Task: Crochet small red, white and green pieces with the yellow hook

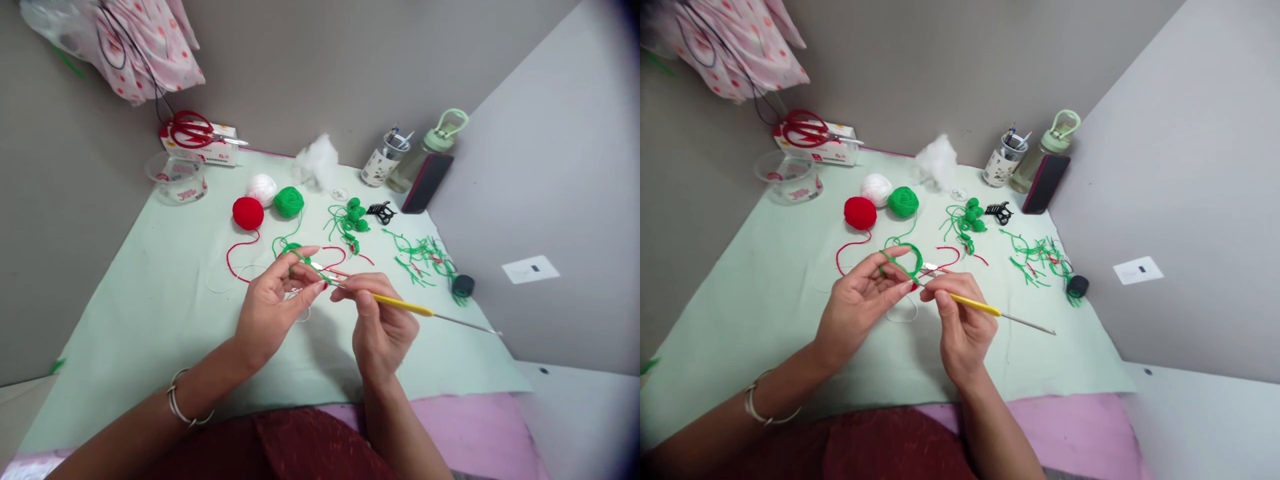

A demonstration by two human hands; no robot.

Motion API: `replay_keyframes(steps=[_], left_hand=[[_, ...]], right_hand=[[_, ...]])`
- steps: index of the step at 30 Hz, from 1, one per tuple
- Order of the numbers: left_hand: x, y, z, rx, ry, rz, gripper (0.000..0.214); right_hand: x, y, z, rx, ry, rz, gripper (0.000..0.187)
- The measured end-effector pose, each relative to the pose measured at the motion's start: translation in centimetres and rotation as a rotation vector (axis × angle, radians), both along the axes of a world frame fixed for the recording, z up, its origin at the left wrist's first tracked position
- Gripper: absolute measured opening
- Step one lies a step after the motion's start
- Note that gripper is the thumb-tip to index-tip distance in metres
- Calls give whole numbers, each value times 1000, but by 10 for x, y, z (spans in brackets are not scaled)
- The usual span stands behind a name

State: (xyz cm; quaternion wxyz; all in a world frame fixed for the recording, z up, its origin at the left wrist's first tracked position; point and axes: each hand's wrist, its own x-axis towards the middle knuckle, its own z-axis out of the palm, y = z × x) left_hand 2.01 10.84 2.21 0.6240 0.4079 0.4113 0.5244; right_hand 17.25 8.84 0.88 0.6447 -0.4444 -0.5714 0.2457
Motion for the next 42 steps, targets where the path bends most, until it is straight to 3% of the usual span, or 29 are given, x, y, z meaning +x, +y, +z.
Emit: replay_keyframes(steps=[5, 11, 14, 20, 23, 30, 38, 42], left_hand=[[-5, 3, -1, -126, -164, -117, 42], [-9, 6, -1, -285, -365, -306, 35], [-8, 5, -1, -251, -329, -263, 34], [-3, 1, -2, -48, -81, -40, 37], [-1, 0, -1, -20, -38, -2, 37], [-1, -2, -1, 14, -60, -20, 38], [3, -2, -4, -73, -163, -80, 45], [3, 0, -5, -120, -192, -94, 53]], right_hand=[[1, 3, 1, -133, 238, 108, 18], [1, 10, 2, -178, 410, 206, 17], [1, 9, 1, -170, 363, 189, 18], [3, 1, -1, -56, 104, 88, 18], [3, 0, 0, -57, 109, 100, 17], [1, 5, 2, -111, 313, 192, 17], [1, 7, -8, -83, 256, 222, 15], [2, 10, -13, -187, 251, 260, 15]])
